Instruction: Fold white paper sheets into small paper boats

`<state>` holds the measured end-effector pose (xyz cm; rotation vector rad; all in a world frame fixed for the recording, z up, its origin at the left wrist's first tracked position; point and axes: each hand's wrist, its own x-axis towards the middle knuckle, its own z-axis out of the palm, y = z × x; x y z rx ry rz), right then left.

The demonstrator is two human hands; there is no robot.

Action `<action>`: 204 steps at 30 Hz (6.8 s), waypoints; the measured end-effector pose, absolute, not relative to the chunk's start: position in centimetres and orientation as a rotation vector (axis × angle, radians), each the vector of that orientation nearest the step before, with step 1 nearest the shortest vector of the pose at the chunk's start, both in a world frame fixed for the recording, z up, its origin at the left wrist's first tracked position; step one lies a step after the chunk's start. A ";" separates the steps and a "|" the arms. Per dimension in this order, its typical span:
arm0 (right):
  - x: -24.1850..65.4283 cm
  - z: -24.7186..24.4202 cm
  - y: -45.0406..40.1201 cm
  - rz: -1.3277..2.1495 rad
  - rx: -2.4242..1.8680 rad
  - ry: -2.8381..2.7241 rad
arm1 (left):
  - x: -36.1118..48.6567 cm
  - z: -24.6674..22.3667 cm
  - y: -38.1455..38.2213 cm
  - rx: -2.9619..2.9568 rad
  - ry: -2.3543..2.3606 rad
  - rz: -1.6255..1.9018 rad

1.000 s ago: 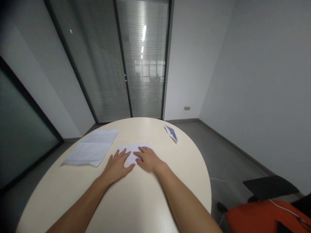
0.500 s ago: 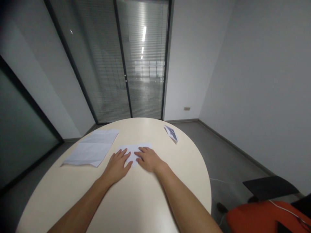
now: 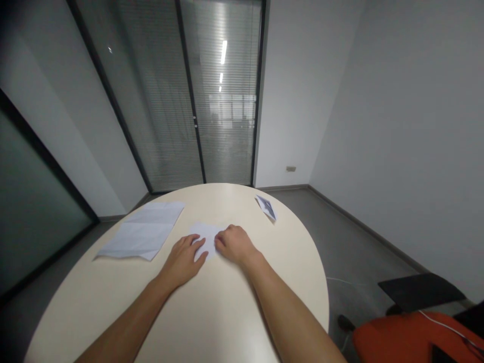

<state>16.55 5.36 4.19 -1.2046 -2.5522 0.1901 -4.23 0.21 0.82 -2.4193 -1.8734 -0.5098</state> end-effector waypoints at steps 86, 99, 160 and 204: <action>17.0 2.3 5.9 0.217 -1.149 -2.577 | -4.6 1.1 0.1 -2.700 -1.576 -0.672; 17.3 2.3 6.0 0.400 -0.885 -2.637 | -4.8 1.1 0.2 -2.676 -1.709 -0.651; 18.2 1.7 7.7 0.310 -1.364 -2.274 | -5.1 1.4 1.0 -2.390 -2.124 -0.654; 17.9 0.3 8.9 0.399 -1.527 -2.012 | -4.4 0.6 0.2 -2.793 -1.557 -0.659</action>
